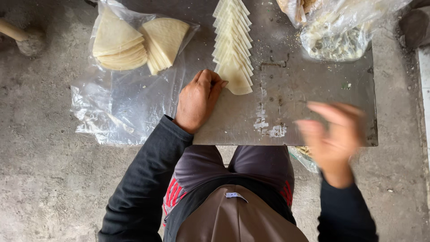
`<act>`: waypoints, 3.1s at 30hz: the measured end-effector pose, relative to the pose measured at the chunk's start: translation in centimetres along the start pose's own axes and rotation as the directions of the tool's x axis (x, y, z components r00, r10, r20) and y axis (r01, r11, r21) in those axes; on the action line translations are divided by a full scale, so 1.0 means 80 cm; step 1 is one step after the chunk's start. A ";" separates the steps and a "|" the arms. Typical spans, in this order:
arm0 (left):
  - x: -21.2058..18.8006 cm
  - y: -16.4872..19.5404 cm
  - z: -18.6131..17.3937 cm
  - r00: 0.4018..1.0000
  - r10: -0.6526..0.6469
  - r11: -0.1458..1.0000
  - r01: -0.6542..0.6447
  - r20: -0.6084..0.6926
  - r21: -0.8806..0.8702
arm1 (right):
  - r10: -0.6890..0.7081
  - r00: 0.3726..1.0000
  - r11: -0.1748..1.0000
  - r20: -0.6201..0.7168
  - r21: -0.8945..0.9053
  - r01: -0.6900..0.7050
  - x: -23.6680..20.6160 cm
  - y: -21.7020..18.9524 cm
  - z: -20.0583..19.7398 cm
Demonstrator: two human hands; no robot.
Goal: The person repeatedly scoops a grainy filling into triangular pastry sheets using a small spoon, then folds and seals each sheet into a samosa. The finished samosas are stacked on the metal table.
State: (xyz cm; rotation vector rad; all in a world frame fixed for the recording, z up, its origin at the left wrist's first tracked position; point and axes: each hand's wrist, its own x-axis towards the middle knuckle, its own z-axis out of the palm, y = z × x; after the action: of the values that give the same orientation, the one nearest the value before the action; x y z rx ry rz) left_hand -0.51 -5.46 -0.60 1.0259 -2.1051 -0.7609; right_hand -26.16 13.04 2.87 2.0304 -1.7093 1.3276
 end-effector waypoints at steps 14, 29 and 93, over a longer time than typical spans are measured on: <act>0.010 0.004 0.006 0.983 -0.181 0.965 0.183 0.026 -0.186 | 0.263 0.869 0.918 0.420 0.169 -0.359 0.117 0.042 0.145; 0.013 0.005 -0.005 0.912 -0.297 0.791 0.401 0.282 -0.463 | -0.331 0.821 0.878 0.465 -0.168 0.449 0.067 -0.025 0.128; -0.014 0.000 -0.006 0.975 -0.122 0.929 0.178 0.186 -0.324 | 0.567 0.767 0.585 0.301 0.508 -0.632 0.088 0.124 0.049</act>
State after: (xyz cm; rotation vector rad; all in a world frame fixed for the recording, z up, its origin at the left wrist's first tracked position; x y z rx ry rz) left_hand 0.40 -4.61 -0.66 0.9668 -1.9475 -1.2744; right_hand -33.13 2.37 1.67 1.8389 -2.4179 2.2439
